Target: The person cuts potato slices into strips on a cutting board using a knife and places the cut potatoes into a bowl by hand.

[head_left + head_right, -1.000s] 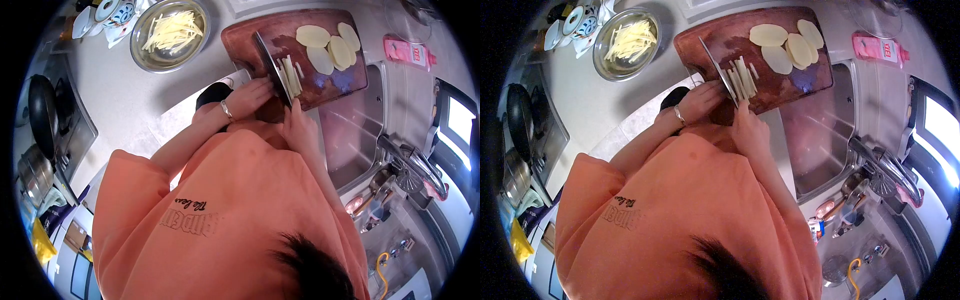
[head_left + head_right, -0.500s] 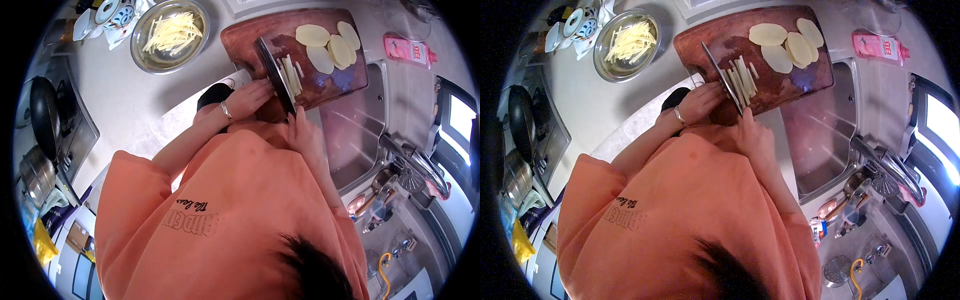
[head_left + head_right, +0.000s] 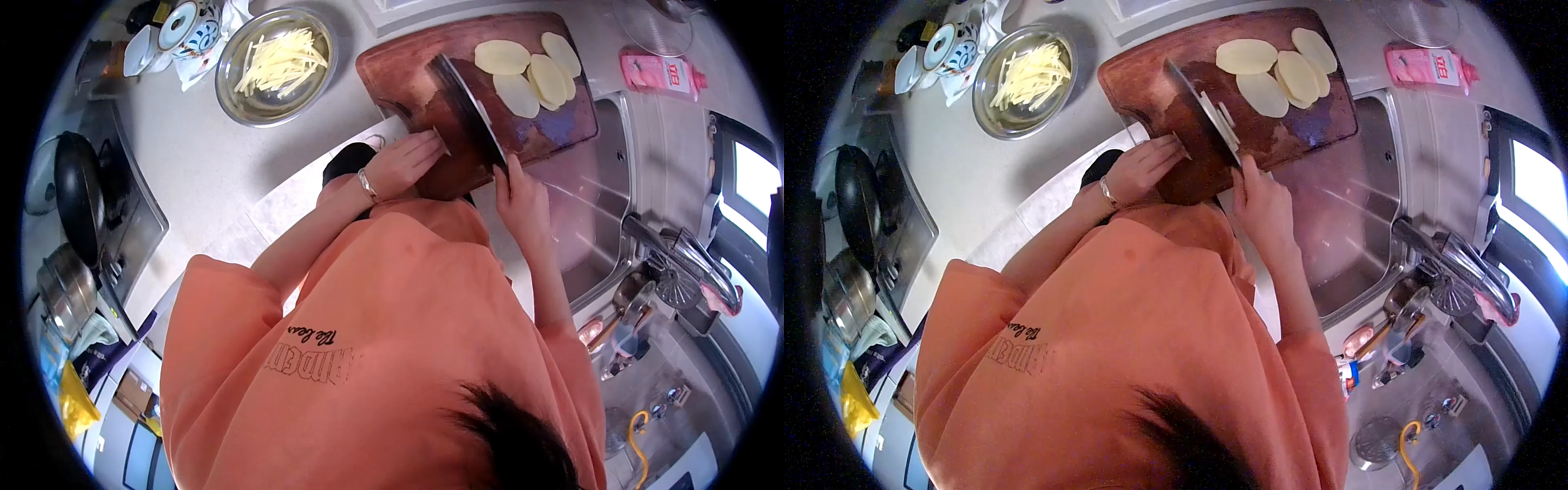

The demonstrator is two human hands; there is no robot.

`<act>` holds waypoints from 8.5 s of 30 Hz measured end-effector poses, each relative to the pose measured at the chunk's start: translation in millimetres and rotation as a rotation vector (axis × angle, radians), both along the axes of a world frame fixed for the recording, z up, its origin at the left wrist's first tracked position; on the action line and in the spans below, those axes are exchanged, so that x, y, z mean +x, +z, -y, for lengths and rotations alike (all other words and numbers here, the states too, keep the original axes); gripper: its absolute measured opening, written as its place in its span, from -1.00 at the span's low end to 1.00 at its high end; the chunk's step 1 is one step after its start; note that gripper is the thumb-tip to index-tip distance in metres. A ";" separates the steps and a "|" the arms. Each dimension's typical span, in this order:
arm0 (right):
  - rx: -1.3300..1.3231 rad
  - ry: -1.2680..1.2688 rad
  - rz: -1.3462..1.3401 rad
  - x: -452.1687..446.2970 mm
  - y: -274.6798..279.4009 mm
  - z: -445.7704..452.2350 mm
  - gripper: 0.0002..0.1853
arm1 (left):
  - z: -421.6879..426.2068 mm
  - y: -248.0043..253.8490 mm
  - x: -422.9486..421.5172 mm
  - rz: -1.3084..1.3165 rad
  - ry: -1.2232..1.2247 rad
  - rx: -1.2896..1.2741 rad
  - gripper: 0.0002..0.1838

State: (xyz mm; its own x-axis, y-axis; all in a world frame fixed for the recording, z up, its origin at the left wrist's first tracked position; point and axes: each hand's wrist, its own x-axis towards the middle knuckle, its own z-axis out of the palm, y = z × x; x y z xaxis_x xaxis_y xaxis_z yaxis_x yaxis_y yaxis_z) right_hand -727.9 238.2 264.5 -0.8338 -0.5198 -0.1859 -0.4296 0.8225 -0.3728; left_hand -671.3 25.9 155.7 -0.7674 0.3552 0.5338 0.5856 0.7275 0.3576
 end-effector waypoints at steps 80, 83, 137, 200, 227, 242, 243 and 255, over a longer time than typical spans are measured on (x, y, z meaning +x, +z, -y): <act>-0.132 -0.192 -0.097 -19.7 19.6 -26.5 -0.86 | -45.2 36.3 -72.6 -0.153 -0.426 -0.467 -0.78; -0.133 -0.194 -0.122 -22.1 21.1 -32.6 -0.85 | -55.2 47.0 -80.1 -0.207 -0.561 -0.640 -0.83; -0.183 -0.313 -0.122 -9.6 14.5 -48.0 -0.84 | -6.8 75.8 -130.8 0.285 -0.446 -0.440 -0.33; -0.209 -0.316 -0.149 -1.0 9.6 -46.0 -0.85 | -1.5 68.9 -100.7 0.445 -0.037 -0.352 -0.95; -0.168 -0.088 -0.222 -2.7 13.6 -22.5 -0.84 | 129.1 121.5 -38.3 0.410 0.756 -0.016 -0.91; -0.279 0.705 -0.608 -35.9 4.1 161.1 -0.73 | 185.0 169.1 -2.4 0.627 0.222 0.109 -0.68; -0.284 0.711 -0.612 -37.7 2.8 168.3 -0.73 | 190.7 161.9 -1.1 0.619 0.220 0.096 -0.68; -0.181 0.852 -0.706 -48.4 -2.7 187.2 -0.80 | 225.8 92.6 -43.9 0.674 0.386 0.027 -0.88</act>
